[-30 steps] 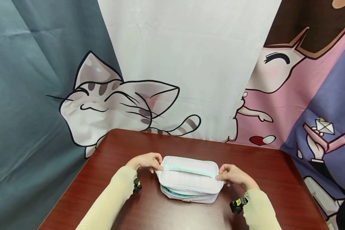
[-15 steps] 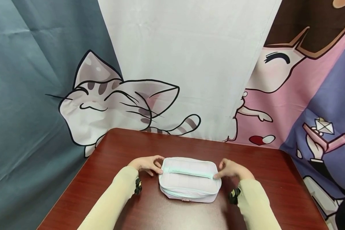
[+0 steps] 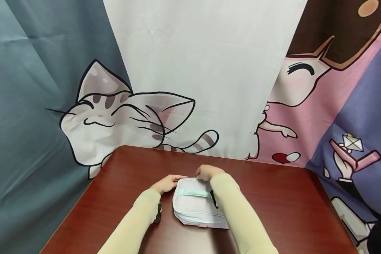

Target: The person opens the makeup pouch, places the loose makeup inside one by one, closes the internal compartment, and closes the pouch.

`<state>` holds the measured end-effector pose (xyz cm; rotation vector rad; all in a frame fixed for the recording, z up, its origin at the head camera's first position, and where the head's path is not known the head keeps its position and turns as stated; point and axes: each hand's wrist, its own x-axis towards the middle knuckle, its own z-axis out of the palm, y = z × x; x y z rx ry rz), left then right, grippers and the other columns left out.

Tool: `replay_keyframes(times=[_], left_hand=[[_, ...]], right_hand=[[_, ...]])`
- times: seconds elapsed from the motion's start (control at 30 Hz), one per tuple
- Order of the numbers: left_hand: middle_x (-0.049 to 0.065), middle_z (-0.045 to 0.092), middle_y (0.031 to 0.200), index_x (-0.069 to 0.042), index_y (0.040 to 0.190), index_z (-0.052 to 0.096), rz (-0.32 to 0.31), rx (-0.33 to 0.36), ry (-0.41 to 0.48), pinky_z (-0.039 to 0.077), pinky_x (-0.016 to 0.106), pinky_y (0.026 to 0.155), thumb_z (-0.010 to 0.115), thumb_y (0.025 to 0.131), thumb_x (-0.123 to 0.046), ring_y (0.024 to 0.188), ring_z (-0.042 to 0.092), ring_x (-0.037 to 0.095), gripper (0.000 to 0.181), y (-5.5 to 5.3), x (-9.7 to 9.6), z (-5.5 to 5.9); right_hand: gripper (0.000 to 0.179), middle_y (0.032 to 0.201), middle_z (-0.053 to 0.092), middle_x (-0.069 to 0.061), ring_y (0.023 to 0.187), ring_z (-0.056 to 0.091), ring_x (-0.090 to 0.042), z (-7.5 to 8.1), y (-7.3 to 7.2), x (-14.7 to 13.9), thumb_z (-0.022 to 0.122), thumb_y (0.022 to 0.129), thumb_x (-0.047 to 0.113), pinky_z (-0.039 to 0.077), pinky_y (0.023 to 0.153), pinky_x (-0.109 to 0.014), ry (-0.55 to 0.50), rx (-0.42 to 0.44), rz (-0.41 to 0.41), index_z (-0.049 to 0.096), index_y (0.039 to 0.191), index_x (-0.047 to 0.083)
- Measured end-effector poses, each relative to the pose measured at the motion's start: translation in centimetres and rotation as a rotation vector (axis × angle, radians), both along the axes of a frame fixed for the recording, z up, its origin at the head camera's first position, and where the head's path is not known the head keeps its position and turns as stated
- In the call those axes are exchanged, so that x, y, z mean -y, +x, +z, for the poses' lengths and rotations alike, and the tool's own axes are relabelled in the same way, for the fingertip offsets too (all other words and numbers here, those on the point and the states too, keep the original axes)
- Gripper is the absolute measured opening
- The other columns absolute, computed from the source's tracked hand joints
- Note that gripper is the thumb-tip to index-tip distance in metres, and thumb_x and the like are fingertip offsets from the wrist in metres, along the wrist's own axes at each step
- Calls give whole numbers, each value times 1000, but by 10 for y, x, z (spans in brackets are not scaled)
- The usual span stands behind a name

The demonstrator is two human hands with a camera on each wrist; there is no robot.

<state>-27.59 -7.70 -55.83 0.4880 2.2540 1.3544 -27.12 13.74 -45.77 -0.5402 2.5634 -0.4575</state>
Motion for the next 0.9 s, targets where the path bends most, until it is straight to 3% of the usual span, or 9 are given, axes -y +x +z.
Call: replay_keyframes(times=[0.17,0.3,0.5,0.67,0.8,0.9], left_hand=[[6,59,122,-15,122,62,-25,5,3,39,36,95,52,96,-15,117,50,20,29,-1,-1,4],[4,61,118,-16,113,68,-22,-61,-85,41,35,92,56,94,-17,113,51,19,23,-5,-5,12],[1,68,99,-13,94,75,9,-240,-201,44,32,87,65,87,-12,103,57,20,12,-12,-8,18],[-4,68,85,-15,84,74,38,-337,-275,47,28,74,69,84,-13,84,59,13,6,-12,-3,24],[-4,64,76,-11,81,71,25,-366,-286,45,25,64,68,83,-7,68,53,9,5,-12,4,27],[-3,61,72,-7,79,68,31,-333,-242,44,23,62,67,83,-5,65,51,8,4,-11,10,26]], right_hand=[[23,111,63,-4,102,57,-18,-4,-1,6,54,94,14,45,86,-36,46,57,8,67,112,9],[19,99,65,-1,86,57,-12,-2,-1,9,54,94,13,45,77,-32,31,68,9,70,102,11],[12,81,64,2,67,52,-9,-10,-2,13,60,90,12,43,63,-27,26,-47,-15,72,87,13],[9,74,62,6,62,50,-9,-16,-2,14,64,88,14,42,60,-27,23,-136,-21,71,81,15],[8,84,66,4,70,56,-10,-20,-3,13,65,87,16,45,64,-30,34,-238,-26,73,85,16],[9,93,68,4,82,61,-14,-21,-4,11,65,87,16,48,71,-33,53,-321,-40,74,88,17]])
